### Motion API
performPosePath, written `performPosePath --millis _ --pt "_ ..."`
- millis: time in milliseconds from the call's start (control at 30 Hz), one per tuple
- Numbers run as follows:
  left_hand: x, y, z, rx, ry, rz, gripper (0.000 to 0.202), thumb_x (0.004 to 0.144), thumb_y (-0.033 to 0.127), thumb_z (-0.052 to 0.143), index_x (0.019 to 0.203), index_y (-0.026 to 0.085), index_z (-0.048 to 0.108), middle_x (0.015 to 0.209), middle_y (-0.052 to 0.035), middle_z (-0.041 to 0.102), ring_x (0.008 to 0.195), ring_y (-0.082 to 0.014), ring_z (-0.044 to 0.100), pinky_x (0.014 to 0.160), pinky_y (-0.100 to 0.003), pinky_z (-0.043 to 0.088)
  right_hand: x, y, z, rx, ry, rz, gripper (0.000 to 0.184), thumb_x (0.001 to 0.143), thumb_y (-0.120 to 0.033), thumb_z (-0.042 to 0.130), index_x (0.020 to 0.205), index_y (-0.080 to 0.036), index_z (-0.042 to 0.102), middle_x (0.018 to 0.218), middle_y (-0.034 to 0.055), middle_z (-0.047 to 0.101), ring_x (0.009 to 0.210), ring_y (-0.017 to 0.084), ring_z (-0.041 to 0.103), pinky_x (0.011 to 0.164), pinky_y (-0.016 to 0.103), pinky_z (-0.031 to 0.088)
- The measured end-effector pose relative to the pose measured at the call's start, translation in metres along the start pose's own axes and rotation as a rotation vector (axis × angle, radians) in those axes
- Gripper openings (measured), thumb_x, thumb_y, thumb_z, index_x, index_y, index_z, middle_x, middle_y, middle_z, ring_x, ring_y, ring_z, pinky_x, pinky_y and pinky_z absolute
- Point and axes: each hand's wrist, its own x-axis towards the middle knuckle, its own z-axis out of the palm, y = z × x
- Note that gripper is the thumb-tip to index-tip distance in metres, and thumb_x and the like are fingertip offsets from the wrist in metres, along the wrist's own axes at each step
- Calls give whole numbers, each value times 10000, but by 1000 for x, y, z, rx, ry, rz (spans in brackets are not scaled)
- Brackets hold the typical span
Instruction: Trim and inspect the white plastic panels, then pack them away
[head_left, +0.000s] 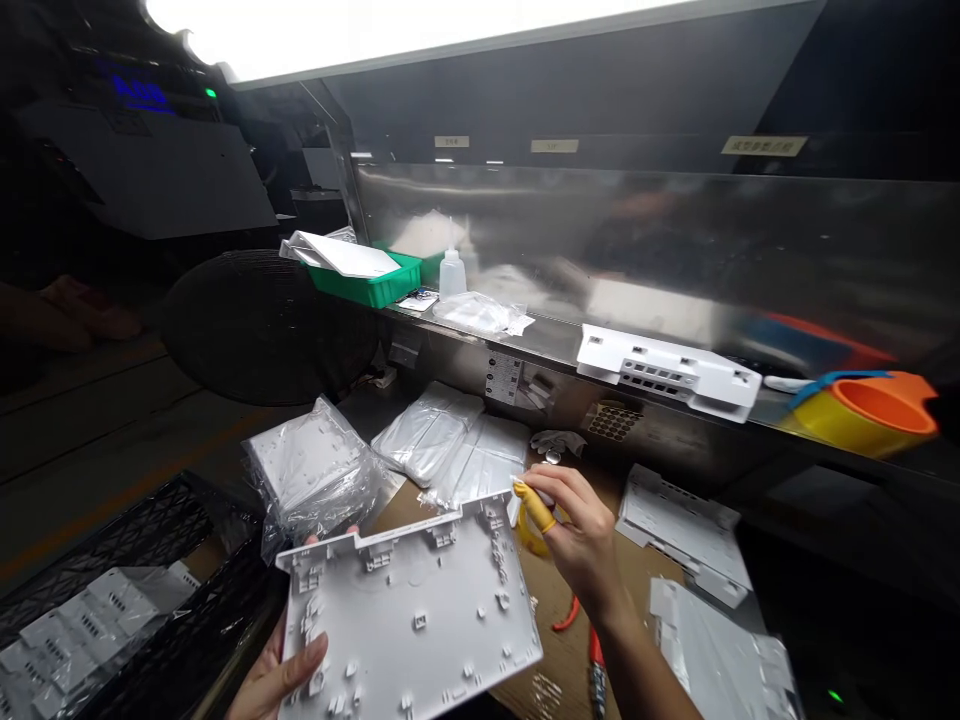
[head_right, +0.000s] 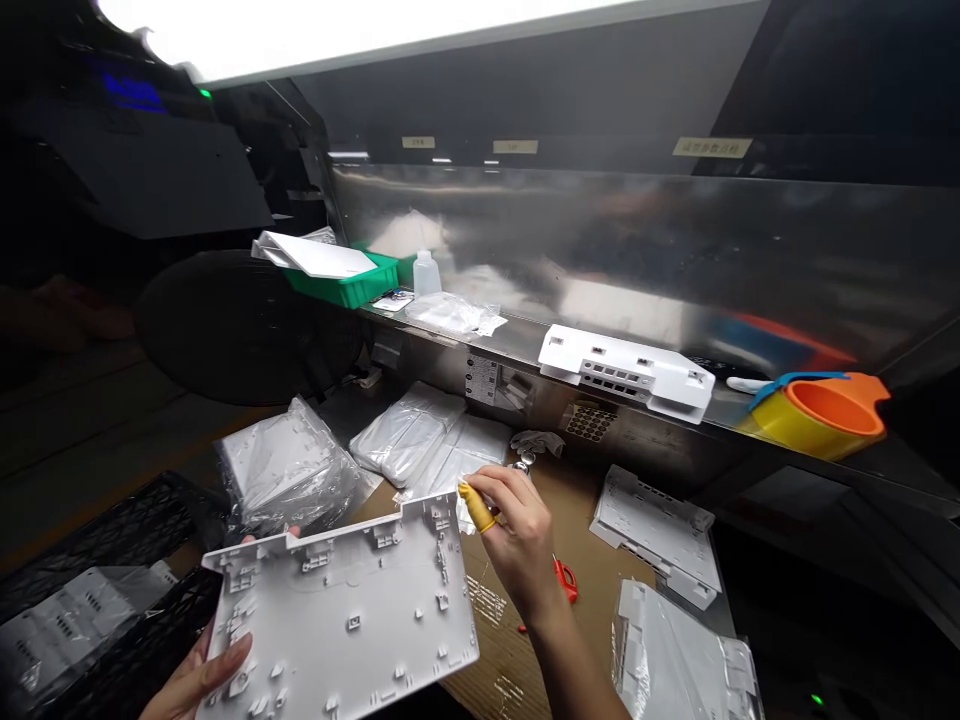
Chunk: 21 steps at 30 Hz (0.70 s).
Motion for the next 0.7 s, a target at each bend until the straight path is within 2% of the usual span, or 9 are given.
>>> performPosePath --millis 167,233,300,367,467,567,700 --pt "-2 0 13 -46 -56 18 980 794 140 716 1567 498 231 1450 32 624 1427 -371 434 1179 -580 380 -10 18 -2 -27 -39 37 175 939 -117 619 1021 -223 732 1000 55 732 942 190 675 817 317 546" --pt "-4 -3 20 -36 -93 16 942 813 137 698 1562 499 255 1514 43 564 1450 -351 414 1200 -550 356 -17 29 -1 -53 -28 107 211 925 -96 593 1002 -231 737 1010 49 731 953 194 673 802 312 541" --pt "-4 -10 27 6 -134 27 868 834 144 689 1535 508 327 1606 68 445 1475 -330 389 1221 -511 329 -23 32 2 -33 -13 165 235 920 -88 584 1018 -241 732 1044 48 722 992 198 665 812 312 532" --pt "-1 -20 34 119 -178 78 769 854 168 696 1486 509 421 1666 86 334 1491 -318 370 1229 -481 322 -27 23 6 22 -8 166 221 929 -105 605 1045 -251 723 1066 46 710 1015 194 657 840 310 526" --pt "10 -39 42 440 -253 259 598 896 269 697 1435 448 511 1668 44 345 1522 -294 318 1254 -442 263 -32 -8 17 117 -18 113 204 935 -118 640 1077 -252 700 1055 44 694 991 176 659 843 289 527" --pt "20 -54 47 704 -282 436 546 956 351 614 1481 392 472 1654 -5 374 1546 -274 260 1280 -430 167 -33 -37 29 180 -3 78 240 932 -89 632 1113 -241 674 1049 51 682 981 170 659 826 272 536" --pt "23 -63 52 792 -266 484 545 974 320 562 1505 374 453 1662 -6 352 1549 -270 251 1282 -412 161 -33 -51 38 205 0 27 254 934 -83 622 1129 -237 674 1036 56 685 974 174 661 844 279 544"
